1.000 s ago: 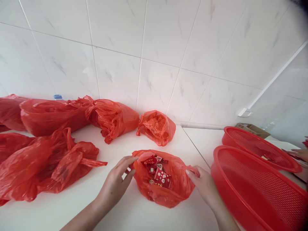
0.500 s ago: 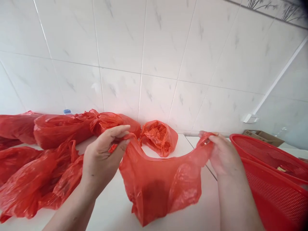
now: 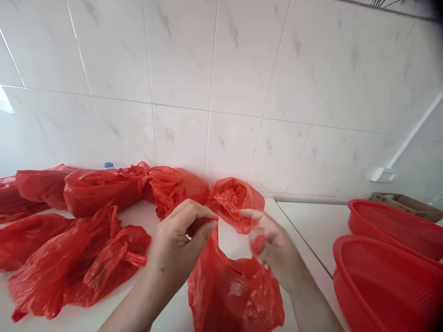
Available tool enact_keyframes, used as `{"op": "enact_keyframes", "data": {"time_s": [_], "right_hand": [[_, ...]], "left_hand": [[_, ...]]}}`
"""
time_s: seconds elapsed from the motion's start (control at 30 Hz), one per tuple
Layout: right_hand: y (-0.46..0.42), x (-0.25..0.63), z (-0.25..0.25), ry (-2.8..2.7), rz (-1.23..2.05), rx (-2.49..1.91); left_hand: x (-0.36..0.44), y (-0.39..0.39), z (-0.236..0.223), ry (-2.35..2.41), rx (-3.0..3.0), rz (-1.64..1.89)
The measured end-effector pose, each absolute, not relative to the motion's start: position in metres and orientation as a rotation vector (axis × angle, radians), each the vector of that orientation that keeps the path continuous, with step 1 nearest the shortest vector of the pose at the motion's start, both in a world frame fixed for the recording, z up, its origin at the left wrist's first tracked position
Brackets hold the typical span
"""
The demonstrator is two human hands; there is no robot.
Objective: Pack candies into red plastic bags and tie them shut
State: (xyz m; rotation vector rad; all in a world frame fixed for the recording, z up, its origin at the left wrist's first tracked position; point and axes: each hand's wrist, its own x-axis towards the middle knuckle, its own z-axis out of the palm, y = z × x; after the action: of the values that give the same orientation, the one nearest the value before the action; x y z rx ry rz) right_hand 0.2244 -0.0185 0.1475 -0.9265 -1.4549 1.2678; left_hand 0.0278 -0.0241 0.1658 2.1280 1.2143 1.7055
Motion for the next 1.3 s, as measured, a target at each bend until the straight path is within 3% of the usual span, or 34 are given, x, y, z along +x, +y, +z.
{"op": "enact_keyframes", "data": {"time_s": [0.1,0.2,0.43,0.77,0.93,1.13,1.3], "right_hand": [[-0.025,0.205,0.141,-1.600,1.432,-0.914],[-0.022,0.195,0.139,-1.588,1.379,-0.941],[-0.012,0.206,0.150,-1.559,1.314,-1.128],[-0.005,0.225,0.143,-1.583,1.309,-0.920],[-0.006,0.227,0.144,-1.744,1.301,-0.981],[-0.003,0.220,0.135,-1.761,0.928,-1.328],[0.001,0.228,0.135,-1.779,1.049,-1.107]], "left_hand": [[0.035,-0.028,0.162,0.917,1.965,1.527],[0.038,-0.029,0.158,0.804,2.018,1.410],[0.038,-0.017,0.150,1.019,2.554,1.161],[0.041,0.000,0.137,1.235,2.565,1.197],[0.042,-0.004,0.137,1.403,2.451,0.921],[0.045,-0.009,0.139,1.445,2.489,0.822],[0.046,-0.006,0.138,1.375,2.556,0.899]]}}
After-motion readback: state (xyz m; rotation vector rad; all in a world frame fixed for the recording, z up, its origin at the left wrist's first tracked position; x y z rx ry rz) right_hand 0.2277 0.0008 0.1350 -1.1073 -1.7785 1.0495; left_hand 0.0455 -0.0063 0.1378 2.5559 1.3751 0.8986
